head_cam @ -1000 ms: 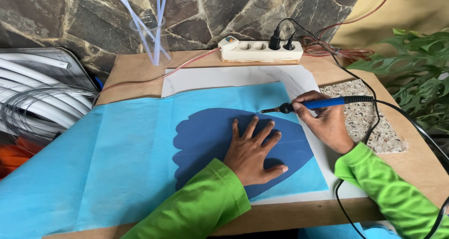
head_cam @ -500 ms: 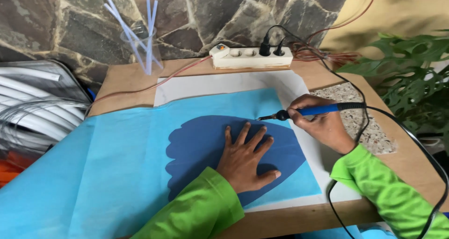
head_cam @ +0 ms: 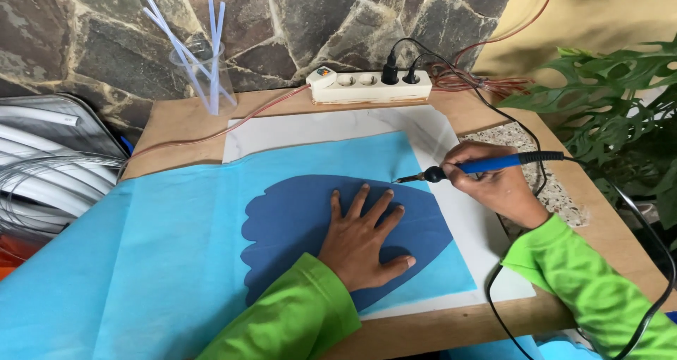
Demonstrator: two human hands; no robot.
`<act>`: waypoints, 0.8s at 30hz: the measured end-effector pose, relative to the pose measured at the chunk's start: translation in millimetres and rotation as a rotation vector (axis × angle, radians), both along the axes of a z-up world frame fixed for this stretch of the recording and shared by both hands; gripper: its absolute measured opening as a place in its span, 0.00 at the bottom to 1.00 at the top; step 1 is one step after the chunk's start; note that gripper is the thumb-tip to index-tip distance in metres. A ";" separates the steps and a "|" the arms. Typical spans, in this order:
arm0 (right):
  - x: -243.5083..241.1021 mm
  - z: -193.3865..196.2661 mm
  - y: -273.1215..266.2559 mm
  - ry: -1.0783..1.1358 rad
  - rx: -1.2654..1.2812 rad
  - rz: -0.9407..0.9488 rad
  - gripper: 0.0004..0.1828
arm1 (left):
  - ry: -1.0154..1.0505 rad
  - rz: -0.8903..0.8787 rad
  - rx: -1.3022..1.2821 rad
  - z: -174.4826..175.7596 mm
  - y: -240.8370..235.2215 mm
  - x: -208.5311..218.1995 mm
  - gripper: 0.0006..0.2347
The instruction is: Using a soldering iron to heat-cut a specific shape out of blue fabric on a workbench.
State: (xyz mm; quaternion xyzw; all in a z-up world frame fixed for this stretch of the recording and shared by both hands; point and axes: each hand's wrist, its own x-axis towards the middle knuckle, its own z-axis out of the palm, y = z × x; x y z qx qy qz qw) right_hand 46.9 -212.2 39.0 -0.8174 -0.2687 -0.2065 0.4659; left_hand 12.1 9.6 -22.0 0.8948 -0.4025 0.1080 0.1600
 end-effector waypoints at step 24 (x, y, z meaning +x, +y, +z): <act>-19.1 8.6 -24.2 0.033 -0.135 -0.076 0.04 | 0.001 0.056 0.018 -6.7 -3.3 2.2 0.31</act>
